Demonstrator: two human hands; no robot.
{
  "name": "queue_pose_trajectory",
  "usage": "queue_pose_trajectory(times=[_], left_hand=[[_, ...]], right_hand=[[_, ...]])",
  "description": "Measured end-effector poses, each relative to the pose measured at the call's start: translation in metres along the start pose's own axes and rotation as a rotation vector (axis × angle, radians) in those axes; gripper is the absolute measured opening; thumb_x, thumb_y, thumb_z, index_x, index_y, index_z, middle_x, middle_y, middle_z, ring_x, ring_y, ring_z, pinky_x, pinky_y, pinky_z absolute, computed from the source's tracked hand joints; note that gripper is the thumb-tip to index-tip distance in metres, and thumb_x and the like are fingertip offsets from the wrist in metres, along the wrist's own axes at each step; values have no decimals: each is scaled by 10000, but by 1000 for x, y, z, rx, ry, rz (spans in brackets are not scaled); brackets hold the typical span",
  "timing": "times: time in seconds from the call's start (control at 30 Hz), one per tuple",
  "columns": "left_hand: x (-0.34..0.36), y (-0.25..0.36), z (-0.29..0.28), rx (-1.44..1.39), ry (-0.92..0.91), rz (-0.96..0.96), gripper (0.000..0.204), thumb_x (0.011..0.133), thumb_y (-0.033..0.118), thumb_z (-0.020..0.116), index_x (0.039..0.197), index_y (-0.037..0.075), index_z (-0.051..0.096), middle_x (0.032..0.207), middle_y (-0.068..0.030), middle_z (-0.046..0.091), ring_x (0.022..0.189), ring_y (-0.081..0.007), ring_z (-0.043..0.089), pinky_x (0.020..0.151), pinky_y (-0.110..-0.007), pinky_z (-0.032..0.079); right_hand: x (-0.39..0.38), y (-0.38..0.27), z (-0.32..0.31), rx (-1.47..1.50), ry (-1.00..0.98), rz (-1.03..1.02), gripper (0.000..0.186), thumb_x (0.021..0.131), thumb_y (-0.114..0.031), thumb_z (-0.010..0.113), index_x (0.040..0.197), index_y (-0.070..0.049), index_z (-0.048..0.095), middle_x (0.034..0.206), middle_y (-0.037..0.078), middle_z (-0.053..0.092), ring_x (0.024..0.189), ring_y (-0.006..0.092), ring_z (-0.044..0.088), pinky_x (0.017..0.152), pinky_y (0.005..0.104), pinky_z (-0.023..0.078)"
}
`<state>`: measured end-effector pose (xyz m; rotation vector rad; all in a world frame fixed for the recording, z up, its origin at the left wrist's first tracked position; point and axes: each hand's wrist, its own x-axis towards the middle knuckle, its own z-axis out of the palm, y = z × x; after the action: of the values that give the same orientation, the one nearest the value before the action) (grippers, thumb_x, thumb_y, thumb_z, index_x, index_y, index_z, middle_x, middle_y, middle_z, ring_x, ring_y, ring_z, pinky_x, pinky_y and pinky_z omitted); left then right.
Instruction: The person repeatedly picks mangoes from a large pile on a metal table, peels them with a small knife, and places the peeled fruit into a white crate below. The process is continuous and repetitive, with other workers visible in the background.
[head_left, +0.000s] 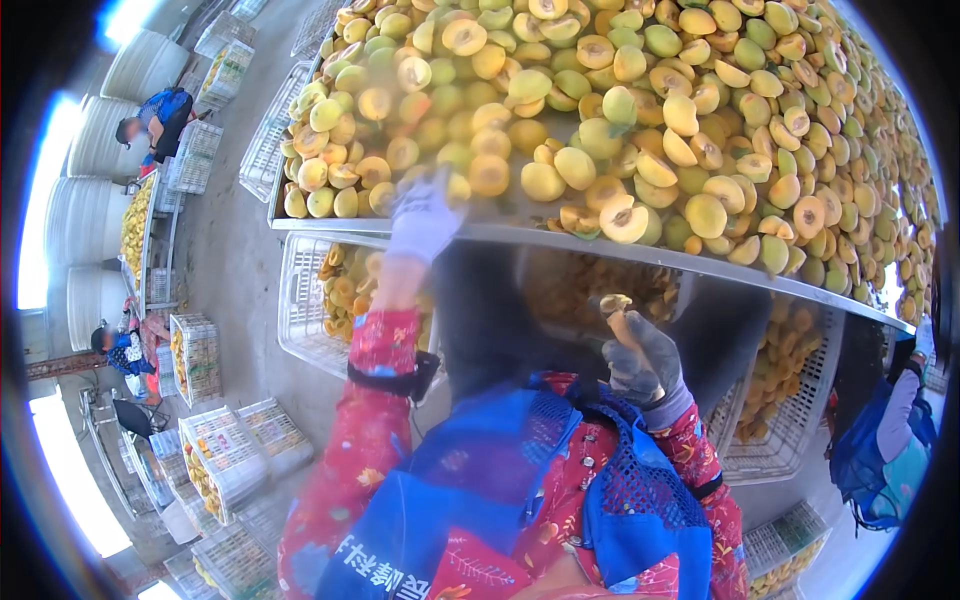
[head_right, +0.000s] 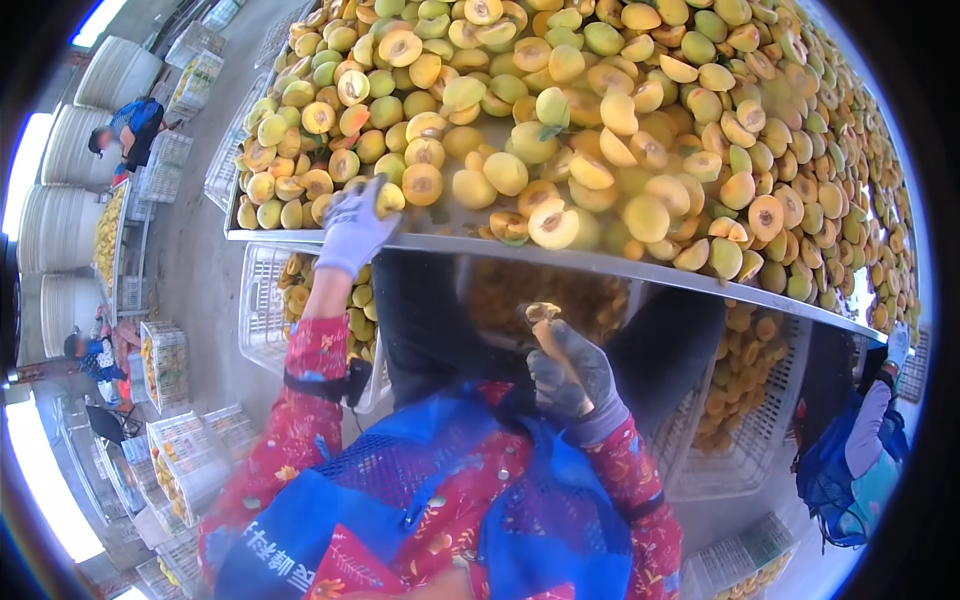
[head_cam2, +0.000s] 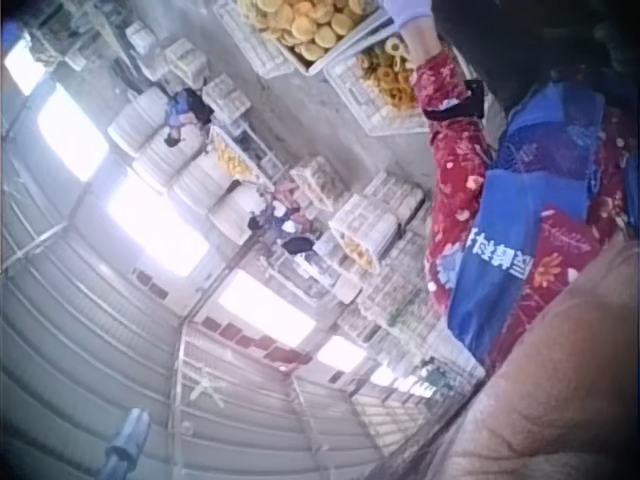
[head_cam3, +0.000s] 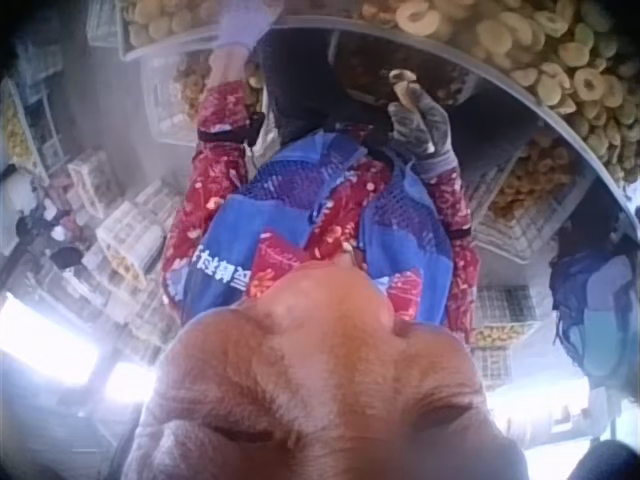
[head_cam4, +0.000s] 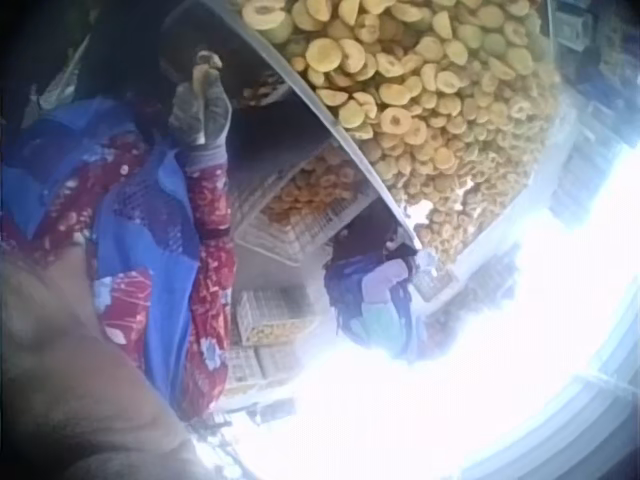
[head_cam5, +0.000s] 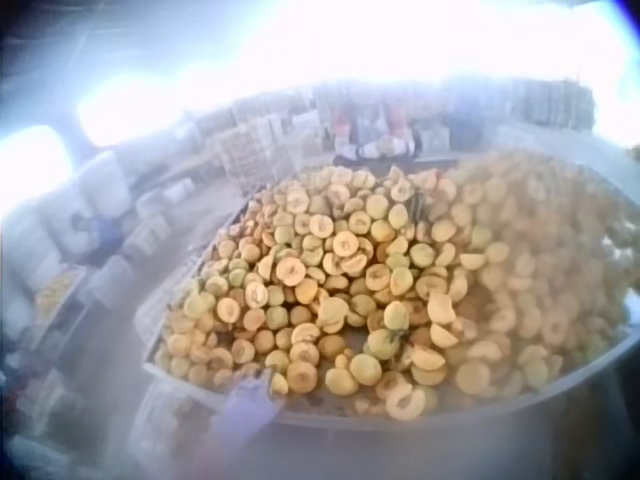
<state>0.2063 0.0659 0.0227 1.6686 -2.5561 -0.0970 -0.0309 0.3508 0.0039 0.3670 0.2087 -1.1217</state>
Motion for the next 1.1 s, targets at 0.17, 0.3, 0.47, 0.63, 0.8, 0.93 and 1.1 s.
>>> queue_pose_trajectory(times=[0.17,0.3,0.47,0.63,0.8,0.93,1.1], left_hand=[[17,-1,19,-407,41,31,464,895,405,702,1220,86,612,1083,-95,697,946,-261,687,772,-393,550],[-15,28,-1,-1683,-406,-302,414,980,368,609,1309,118,588,1059,-48,712,876,-169,720,618,-276,580],[-56,77,-22,-1945,-571,-279,391,1088,304,469,1337,12,547,1185,-98,659,1038,-155,650,876,-302,545],[-71,112,-23,-1854,-613,-198,589,1070,542,385,1110,17,649,955,-63,683,838,-135,639,749,-270,519],[-83,126,-28,-1684,-554,-137,571,1070,497,398,988,-3,663,854,-32,662,758,-105,592,688,-269,485],[-96,123,22,-1126,71,185,322,995,273,587,1093,-33,605,870,-88,651,770,-174,620,744,-327,519],[-101,135,-4,-1393,-346,-226,416,857,154,727,1202,-25,580,1161,-245,618,915,-338,661,801,-438,545]], right_hand=[[-7,1,-9,-85,115,-71,473,1065,-395,486,1354,-22,520,682,36,530,421,125,450,410,241,376],[-11,7,30,-418,286,-123,404,1060,-320,504,1274,18,562,727,68,577,468,135,502,428,272,406],[20,12,47,-2174,-25,-1103,248,983,-138,554,1171,10,619,928,183,604,597,271,586,512,377,466],[16,22,72,-2417,184,-989,244,933,-87,595,1152,21,606,1045,224,571,659,358,614,562,472,458],[18,25,68,-2415,292,-799,430,954,-93,550,1346,70,484,1044,251,558,613,343,591,537,458,450],[24,27,45,-2523,220,-715,569,926,-132,579,1429,82,422,1043,280,538,677,364,599,592,453,477],[24,21,47,-1793,280,-378,711,827,-183,664,1432,90,411,1086,291,511,817,412,582,729,457,495]])
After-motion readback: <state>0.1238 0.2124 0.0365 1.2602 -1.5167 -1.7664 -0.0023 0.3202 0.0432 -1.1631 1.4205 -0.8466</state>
